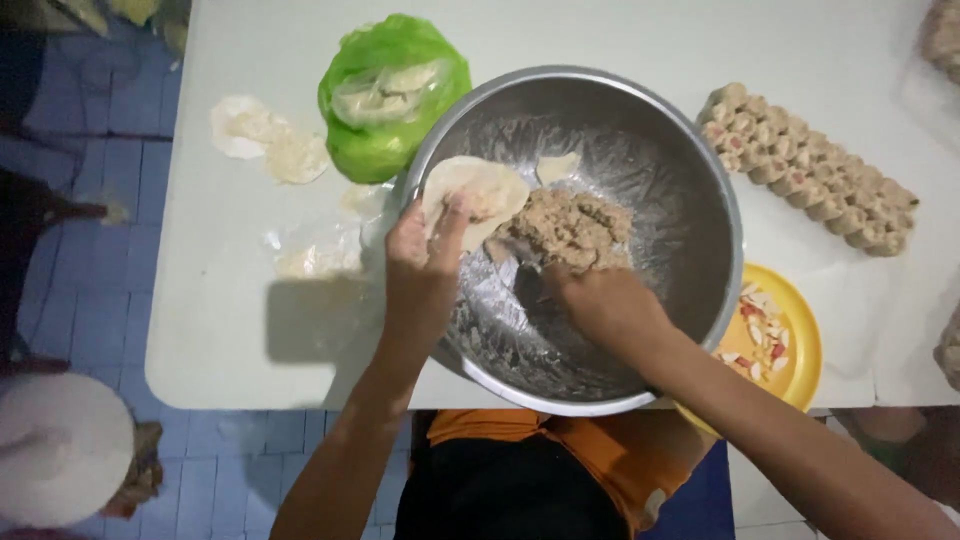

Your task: Assembling siomai by placing meat filling onto wonton wrappers and folding them into shape.

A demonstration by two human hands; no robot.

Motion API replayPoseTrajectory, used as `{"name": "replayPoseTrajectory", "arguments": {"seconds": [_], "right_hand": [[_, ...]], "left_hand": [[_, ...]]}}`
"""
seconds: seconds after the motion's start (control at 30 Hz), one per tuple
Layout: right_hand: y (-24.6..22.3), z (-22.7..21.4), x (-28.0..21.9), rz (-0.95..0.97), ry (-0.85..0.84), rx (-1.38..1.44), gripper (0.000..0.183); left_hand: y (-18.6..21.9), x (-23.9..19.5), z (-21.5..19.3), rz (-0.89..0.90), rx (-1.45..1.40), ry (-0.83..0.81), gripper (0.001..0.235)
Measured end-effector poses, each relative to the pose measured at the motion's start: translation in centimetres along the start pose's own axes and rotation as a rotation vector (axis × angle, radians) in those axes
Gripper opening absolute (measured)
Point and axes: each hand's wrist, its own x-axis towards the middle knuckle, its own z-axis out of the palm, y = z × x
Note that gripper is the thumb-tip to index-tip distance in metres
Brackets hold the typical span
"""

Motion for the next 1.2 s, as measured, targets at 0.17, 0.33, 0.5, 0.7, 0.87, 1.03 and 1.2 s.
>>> {"name": "replayPoseTrajectory", "arguments": {"seconds": [0.17, 0.33, 0.5, 0.7, 0.87, 1.03, 1.2], "right_hand": [[0.8, -3.2, -1.4, -0.111, -0.082, 0.464, 0.024], [3.0, -5.9, -6.1, -0.024, -0.058, 1.129, 0.038], [1.2, -4.8, -9.9, 0.128, 0.526, 0.823, 0.047], [3.3, -1.2, -10.5, -0.051, 0.545, 0.659, 0.034], [5.2, 1.2, -12.3, 0.009, 0.479, 0.651, 0.036], [3.1, -2.8, -14.2, 0.174, 0.409, 0.605, 0.025], [3.9, -4.3, -15.2, 0.235, 0.509, 0.349, 0.013]], "left_hand": [[-3.0, -0.3, -0.6, 0.032, 0.252, -0.023, 0.071], [-2.7, -1.4, -0.7, 0.224, 0.519, -0.039, 0.068], [-3.9, -4.7, 1.6, -0.233, -0.409, -0.337, 0.047], [0.6, -7.3, 3.7, -0.642, -0.74, -0.353, 0.061], [-2.6, -7.3, 4.3, -0.277, 0.296, -0.364, 0.049], [-1.4, -7.1, 6.6, -0.449, -0.609, -0.115, 0.085], [-1.7, -7.4, 6.3, -0.485, -0.498, -0.216, 0.076]]}}
